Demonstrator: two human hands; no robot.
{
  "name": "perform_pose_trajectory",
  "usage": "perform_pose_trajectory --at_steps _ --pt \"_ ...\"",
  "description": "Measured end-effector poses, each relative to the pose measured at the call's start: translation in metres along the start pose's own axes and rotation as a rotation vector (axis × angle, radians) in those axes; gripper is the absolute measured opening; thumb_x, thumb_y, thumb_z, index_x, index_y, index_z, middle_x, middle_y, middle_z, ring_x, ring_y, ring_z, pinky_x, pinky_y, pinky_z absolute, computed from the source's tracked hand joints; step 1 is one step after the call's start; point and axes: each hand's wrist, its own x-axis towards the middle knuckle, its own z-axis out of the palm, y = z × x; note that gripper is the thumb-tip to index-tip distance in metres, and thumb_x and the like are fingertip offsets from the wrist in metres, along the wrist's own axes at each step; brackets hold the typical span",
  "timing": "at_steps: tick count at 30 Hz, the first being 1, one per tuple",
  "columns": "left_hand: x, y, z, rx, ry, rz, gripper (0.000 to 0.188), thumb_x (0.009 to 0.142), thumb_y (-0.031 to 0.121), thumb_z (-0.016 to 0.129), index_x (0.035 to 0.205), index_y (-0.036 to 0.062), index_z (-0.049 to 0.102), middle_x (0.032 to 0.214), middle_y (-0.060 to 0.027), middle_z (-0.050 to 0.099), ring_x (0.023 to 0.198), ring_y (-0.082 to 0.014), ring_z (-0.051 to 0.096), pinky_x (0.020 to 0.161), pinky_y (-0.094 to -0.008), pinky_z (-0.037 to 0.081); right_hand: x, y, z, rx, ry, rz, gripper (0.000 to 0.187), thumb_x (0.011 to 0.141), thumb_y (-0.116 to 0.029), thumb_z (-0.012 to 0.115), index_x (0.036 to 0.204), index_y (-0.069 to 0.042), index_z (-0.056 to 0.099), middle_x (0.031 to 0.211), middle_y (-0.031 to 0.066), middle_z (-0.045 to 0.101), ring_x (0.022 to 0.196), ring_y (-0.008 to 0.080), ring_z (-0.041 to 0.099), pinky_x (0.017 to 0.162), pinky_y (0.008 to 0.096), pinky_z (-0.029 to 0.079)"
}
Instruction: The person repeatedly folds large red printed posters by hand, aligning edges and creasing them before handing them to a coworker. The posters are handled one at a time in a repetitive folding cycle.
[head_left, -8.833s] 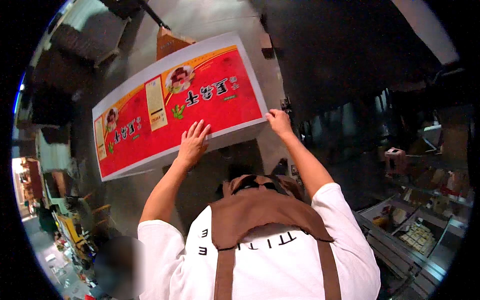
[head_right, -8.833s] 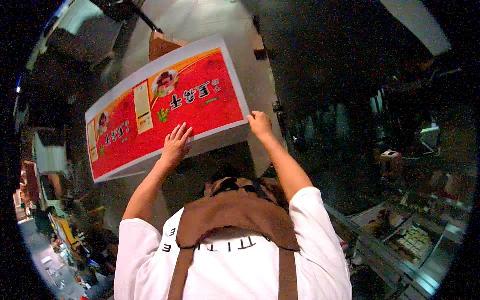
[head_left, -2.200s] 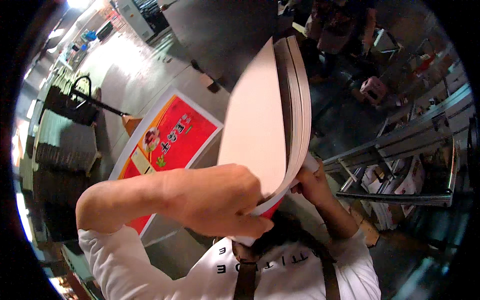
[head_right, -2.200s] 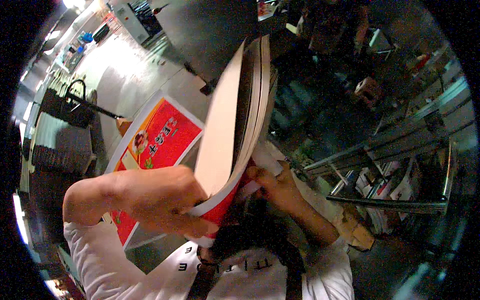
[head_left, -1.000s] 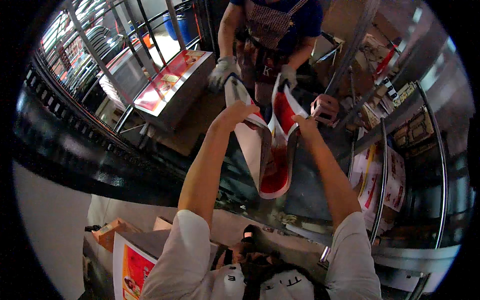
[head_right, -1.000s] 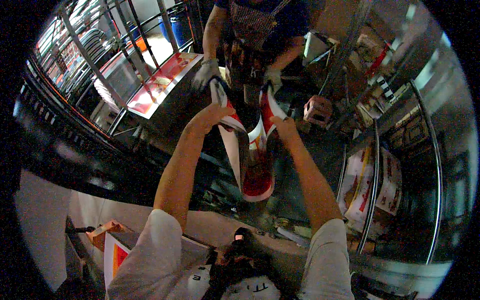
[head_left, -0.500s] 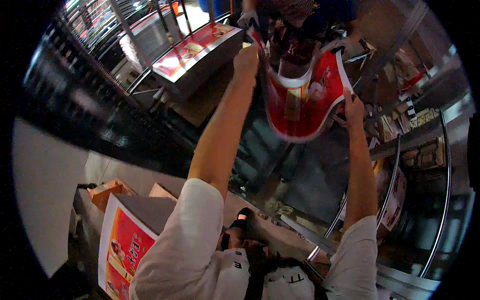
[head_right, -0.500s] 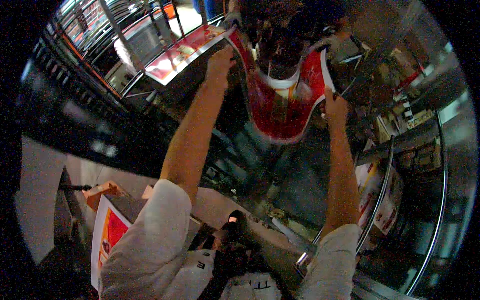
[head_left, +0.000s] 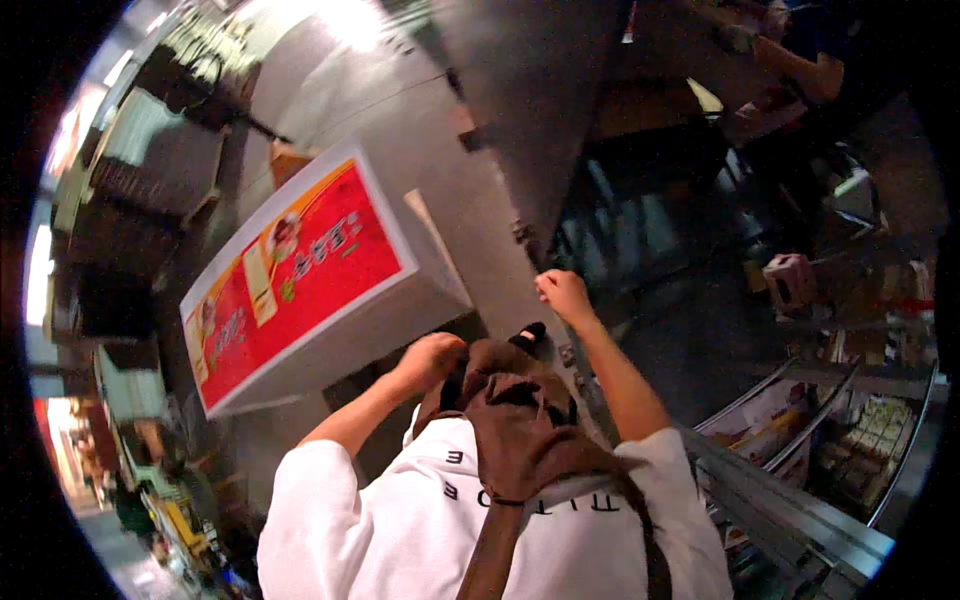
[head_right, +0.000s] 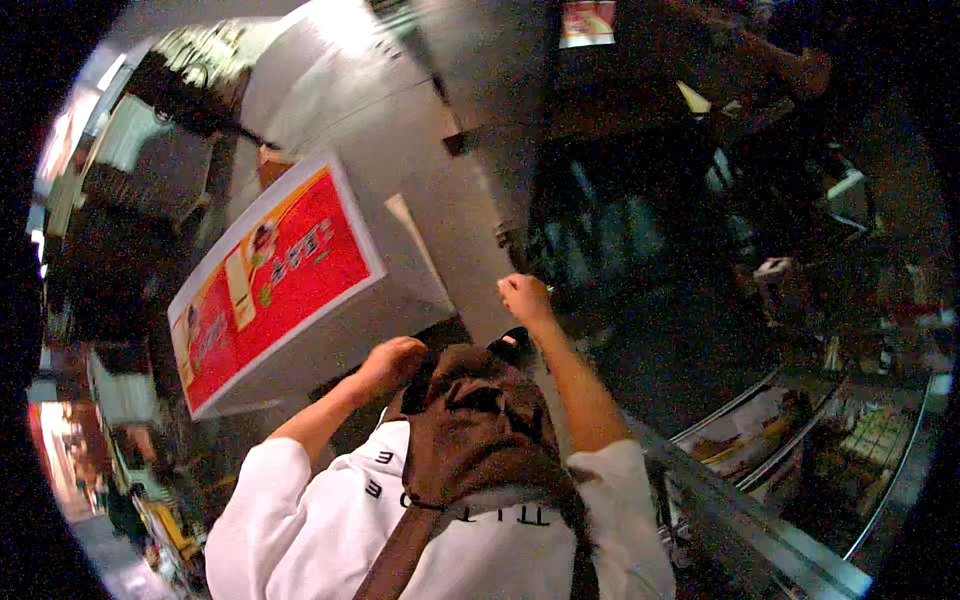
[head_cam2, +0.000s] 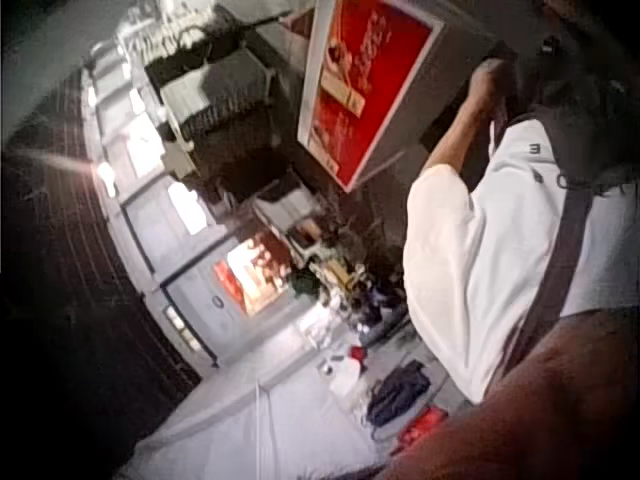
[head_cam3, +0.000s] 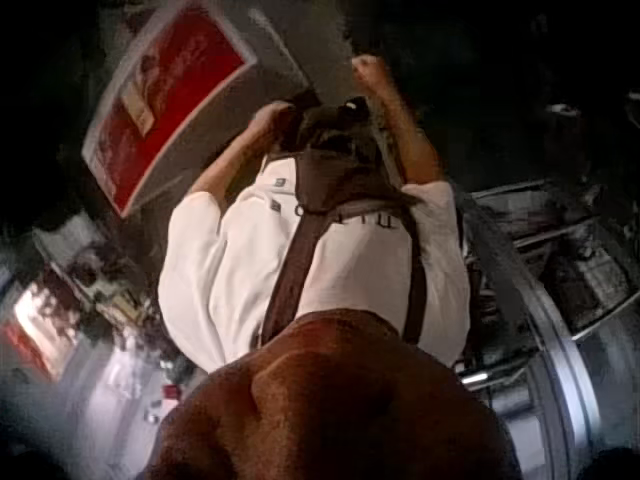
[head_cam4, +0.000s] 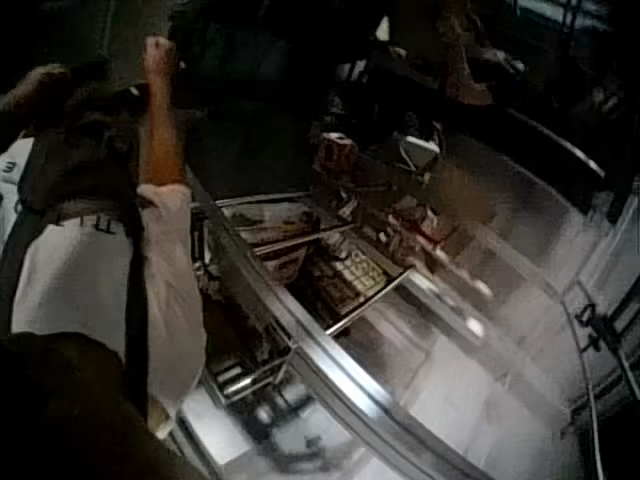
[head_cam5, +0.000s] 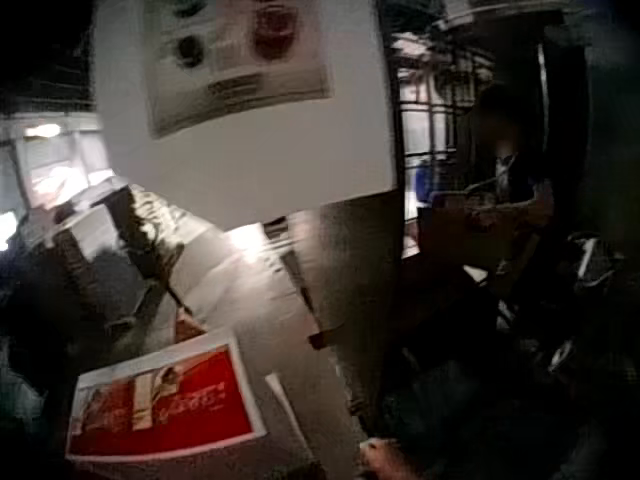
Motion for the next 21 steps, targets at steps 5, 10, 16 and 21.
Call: perform_pose_trajectory --at_steps 5,10,16,21 --pt "-0.106 -0.029 -0.025 -0.183 0.343 -0.492 0.018 0.083 0.01 0.055 0.098 0.0027 0.06 0.091 -0.0131 0.062 0.079 -0.0215 0.061 0.071 -0.0305 0.048 0.012 -0.052 0.096 -0.211 -0.107 -0.258 0.025 0.079 -0.025 0.055 0.079 -0.002 0.064 0.069 0.0115 0.063 0.065 0.0234 0.061 0.063 0.0332 0.047" --pt "-0.145 -0.042 -0.016 -0.386 0.461 -0.524 0.022 0.085 0.014 0.053 0.101 0.0005 0.059 0.091 -0.0098 0.064 0.083 -0.0148 0.059 0.075 -0.0279 0.046 0.048 -0.076 0.164 -0.295 -0.117 -0.385 0.025 0.078 -0.026 0.057 0.087 -0.003 0.064 0.081 0.0167 0.063 0.078 0.0296 0.061 0.069 0.0373 0.047" --pt "-0.174 -0.063 -0.02 -0.629 0.473 -0.562 0.022 0.087 0.013 0.05 0.101 -0.0015 0.059 0.095 -0.0082 0.063 0.089 -0.0146 0.059 0.079 -0.0259 0.045 0.094 -0.081 0.214 -0.448 -0.074 -0.252 0.03 0.075 -0.026 0.06 0.091 -0.001 0.064 0.088 0.0159 0.064 0.083 0.0291 0.062 0.076 0.0357 0.047" --pt "-0.202 -0.118 -0.031 -0.809 0.504 -0.565 0.023 0.088 0.014 0.049 0.1 -0.0019 0.059 0.094 -0.0074 0.063 0.088 -0.0143 0.058 0.079 -0.0264 0.045 0.098 -0.087 0.224 -0.516 -0.005 -0.096 0.025 0.07 -0.025 0.063 0.084 -0.005 0.067 0.084 0.0134 0.065 0.081 0.0276 0.062 0.075 0.0361 0.047"
